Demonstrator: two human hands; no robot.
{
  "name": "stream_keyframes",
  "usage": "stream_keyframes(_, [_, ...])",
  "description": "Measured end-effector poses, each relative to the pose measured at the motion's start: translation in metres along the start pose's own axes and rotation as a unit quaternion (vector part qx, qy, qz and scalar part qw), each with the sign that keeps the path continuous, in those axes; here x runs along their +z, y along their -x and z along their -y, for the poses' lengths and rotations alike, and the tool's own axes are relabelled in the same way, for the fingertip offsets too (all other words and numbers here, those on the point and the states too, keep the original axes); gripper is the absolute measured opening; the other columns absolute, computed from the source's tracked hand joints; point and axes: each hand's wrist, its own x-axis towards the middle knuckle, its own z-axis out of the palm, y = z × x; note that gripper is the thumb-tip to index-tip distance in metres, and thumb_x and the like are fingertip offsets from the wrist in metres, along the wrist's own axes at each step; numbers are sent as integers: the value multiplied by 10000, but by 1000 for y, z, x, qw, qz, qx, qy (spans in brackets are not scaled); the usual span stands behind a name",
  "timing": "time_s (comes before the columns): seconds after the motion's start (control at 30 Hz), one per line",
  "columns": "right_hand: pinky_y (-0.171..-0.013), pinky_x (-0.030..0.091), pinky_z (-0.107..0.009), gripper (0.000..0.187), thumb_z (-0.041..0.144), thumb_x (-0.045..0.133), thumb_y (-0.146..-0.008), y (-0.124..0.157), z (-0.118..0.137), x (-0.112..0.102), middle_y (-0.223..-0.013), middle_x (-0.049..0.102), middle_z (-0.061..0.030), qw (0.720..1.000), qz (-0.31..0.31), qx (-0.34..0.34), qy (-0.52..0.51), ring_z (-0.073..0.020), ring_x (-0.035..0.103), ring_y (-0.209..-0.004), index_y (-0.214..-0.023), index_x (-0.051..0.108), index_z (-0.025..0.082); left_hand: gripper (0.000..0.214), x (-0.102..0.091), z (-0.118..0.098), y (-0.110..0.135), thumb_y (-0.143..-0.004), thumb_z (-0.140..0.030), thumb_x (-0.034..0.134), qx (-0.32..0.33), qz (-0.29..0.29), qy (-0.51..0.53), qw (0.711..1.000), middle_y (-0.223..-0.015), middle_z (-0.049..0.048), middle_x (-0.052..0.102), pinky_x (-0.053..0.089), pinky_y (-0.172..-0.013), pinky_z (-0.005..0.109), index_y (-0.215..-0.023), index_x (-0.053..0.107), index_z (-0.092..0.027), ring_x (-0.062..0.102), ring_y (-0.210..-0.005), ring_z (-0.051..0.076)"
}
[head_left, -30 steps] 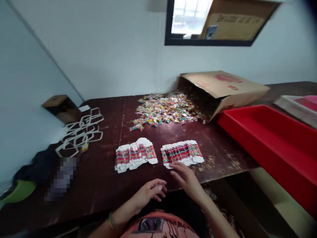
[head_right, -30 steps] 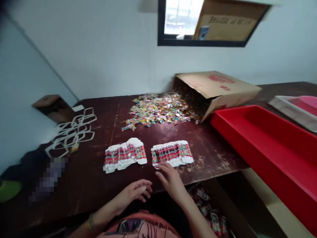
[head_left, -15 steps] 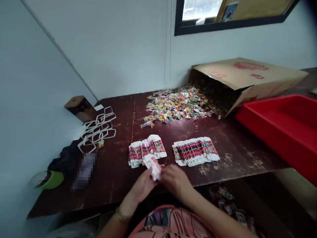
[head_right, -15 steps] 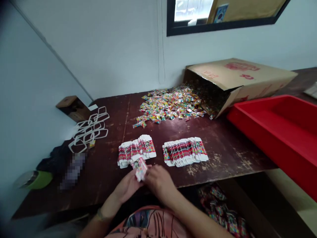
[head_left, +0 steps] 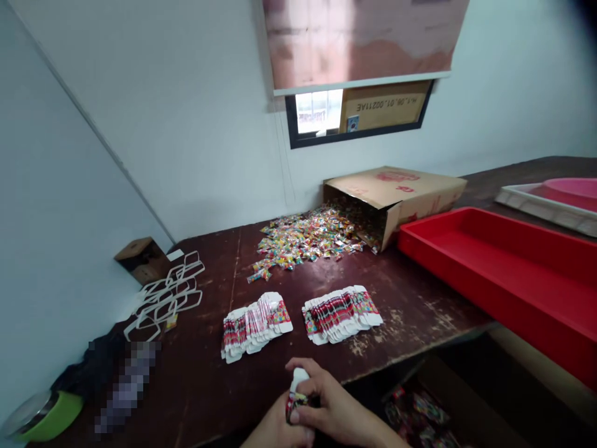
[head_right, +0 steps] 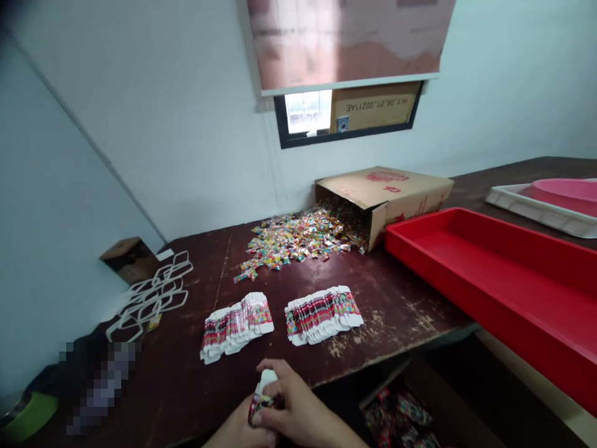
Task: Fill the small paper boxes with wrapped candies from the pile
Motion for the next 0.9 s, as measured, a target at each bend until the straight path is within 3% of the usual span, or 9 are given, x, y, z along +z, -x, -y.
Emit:
stream_keyframes(0.1, [-963,380,-298,196,353,731,-739,7,8,-15,-1243,541,-48,996,66,-45,-33,-213,520,-1133,-700,692,166,403,5,-13,9,-561,-432,792,28,82,-39,995,-672,16,594,357,-598,244,-778,646,-125,491,-623,131])
stream_keyframes(0.2, [-914,401,-270,148,315,710,-762,6,4,-12,-1210,547,-46,998,0,-57,-32,-193,546,-1065,-742,690,170,513,-3,4,7,-562,-540,781,18,-37,-39,998,-653,12,591,380,-580,263,-834,607,-141,505,-592,148])
stream_keyframes(0.3, [-739,429,-234,89,245,631,-814,3,-12,8,-900,618,-26,996,-84,-10,14,-152,576,-822,-776,670,175,508,-18,35,-3,-586,-580,754,16,-157,-69,985,-630,0,564,379,-561,263,-780,587,-141,495,-582,147])
stream_keyframes(0.4, [-650,406,-224,32,208,601,-815,5,-28,23,-746,601,6,992,-116,30,36,-133,540,-693,-807,613,179,414,-23,48,-5,-648,-514,742,71,-181,-118,974,-638,-6,552,391,-583,248,-732,594,-136,505,-624,150])
stream_keyframes(0.57, [-540,410,-201,275,382,578,-855,12,-41,22,-681,568,47,967,-168,82,-170,-104,514,-560,-1056,479,221,477,-17,37,3,-782,-355,667,140,-233,-58,961,-674,-49,563,439,-641,233,-1172,432,-212,568,-641,142])
stream_keyframes(0.67, [-439,370,-162,276,450,581,-846,13,-54,17,-587,492,66,908,-112,183,-360,-65,441,-454,-905,519,187,434,-19,38,7,-777,-327,674,133,-212,-107,962,-710,-32,588,445,-661,238,-1147,488,-197,579,-649,137])
stream_keyframes(0.77, [-440,376,-136,271,318,714,-745,14,-65,12,-644,522,54,849,-15,259,-460,-31,431,-459,-912,574,157,318,-22,41,11,-804,-334,638,128,-164,-169,963,-770,4,625,443,-696,251,-1077,592,-178,590,-704,151])
stream_keyframes(0.83, [-449,395,-145,294,255,742,-688,12,-67,7,-665,544,46,841,29,287,-457,-28,439,-456,-926,604,150,219,-22,42,13,-831,-352,593,126,-164,-185,961,-760,13,630,428,-680,248,-931,657,-168,572,-695,151])
stream_keyframes(0.9, [-441,400,-168,252,256,738,-671,9,-62,4,-662,555,40,869,52,291,-397,-34,439,-435,-872,634,145,209,-21,40,10,-828,-353,584,114,-192,-162,961,-729,11,625,411,-653,242,-850,668,-163,548,-671,144])
